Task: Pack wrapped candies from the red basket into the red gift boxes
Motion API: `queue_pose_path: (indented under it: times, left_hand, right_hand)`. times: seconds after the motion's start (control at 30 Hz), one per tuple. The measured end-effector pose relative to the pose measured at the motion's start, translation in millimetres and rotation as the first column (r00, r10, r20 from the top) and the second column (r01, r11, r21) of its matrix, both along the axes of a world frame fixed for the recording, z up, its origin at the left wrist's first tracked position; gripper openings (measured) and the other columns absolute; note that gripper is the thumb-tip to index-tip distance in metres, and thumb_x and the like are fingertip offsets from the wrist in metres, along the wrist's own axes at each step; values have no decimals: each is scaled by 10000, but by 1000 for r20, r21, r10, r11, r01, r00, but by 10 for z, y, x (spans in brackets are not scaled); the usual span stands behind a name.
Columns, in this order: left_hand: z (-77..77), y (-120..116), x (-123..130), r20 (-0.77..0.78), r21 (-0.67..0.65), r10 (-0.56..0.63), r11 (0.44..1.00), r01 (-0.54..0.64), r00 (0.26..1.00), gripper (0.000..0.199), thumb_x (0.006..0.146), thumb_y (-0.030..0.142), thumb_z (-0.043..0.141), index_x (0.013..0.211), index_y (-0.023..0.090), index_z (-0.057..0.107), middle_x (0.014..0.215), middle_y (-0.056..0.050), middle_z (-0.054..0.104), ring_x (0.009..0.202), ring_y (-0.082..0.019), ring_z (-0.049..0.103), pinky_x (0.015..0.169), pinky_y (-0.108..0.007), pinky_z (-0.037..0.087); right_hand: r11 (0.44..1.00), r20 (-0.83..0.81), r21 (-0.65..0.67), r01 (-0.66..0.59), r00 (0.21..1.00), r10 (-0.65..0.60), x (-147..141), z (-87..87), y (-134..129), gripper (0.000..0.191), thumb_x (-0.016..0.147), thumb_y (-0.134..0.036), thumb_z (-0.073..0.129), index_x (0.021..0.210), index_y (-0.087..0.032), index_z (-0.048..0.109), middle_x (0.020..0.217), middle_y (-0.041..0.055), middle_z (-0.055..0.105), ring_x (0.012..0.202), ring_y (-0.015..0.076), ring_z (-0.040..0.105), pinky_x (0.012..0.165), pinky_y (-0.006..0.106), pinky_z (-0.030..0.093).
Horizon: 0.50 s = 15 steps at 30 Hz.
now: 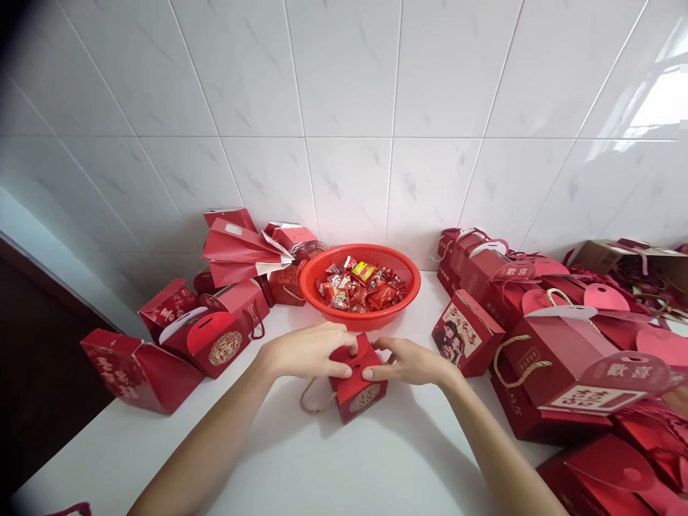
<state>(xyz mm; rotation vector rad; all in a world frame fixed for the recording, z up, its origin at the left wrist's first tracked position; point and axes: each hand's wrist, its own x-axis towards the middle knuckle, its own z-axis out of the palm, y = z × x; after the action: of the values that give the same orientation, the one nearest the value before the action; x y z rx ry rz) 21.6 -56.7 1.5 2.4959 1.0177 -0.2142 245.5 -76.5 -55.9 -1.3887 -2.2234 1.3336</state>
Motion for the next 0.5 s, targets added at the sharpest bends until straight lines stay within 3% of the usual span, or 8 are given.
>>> queue_pose_path:
  times: [0.13, 0.23, 0.37, 0.5]
  left_hand:
    - [-47, 29, 33, -4, 8, -13, 1000, 13, 1000, 236, 849, 378, 629, 1023, 221, 655, 993, -58, 627, 973, -246, 598, 721, -291, 413]
    - [-79, 64, 54, 17, -9, -18, 1000, 18, 1000, 293, 853, 385, 649, 1099, 226, 659, 1063, -60, 629, 1045, -249, 585, 803, -295, 426]
    - [-108, 97, 82, 75, -47, -58, 997, 62, 995, 320, 849, 339, 662, 1150, 233, 664, 1155, -68, 619, 1121, -251, 565, 886, -298, 424]
    - [-125, 103, 76, 34, -91, -43, 995, 46, 998, 362, 867, 376, 606, 1209, 261, 629, 1089, -72, 627, 1027, -252, 601, 818, -308, 446]
  right_hand:
    - [997, -145, -69, -35, 989, 25, 44, -143, -10, 612, 818, -677, 617, 1172, -178, 621, 1220, 94, 661, 1107, 259, 616, 971, 367, 473]
    - [999, -218, -16, 43, 975, -45, 69, -219, -11, 625, 843, -707, 553, 1155, -167, 593, 1238, 110, 632, 1131, 258, 597, 976, 374, 472]
    - [964, -271, 75, 254, 936, -225, 104, -265, -2, 605, 837, -751, 502, 942, -159, 565, 1046, 98, 642, 990, 229, 610, 904, 379, 488]
    - [944, -355, -48, 326, 878, -321, 136, -256, -7, 635, 761, -743, 613, 1043, -181, 518, 983, 59, 645, 780, 162, 634, 746, 326, 508]
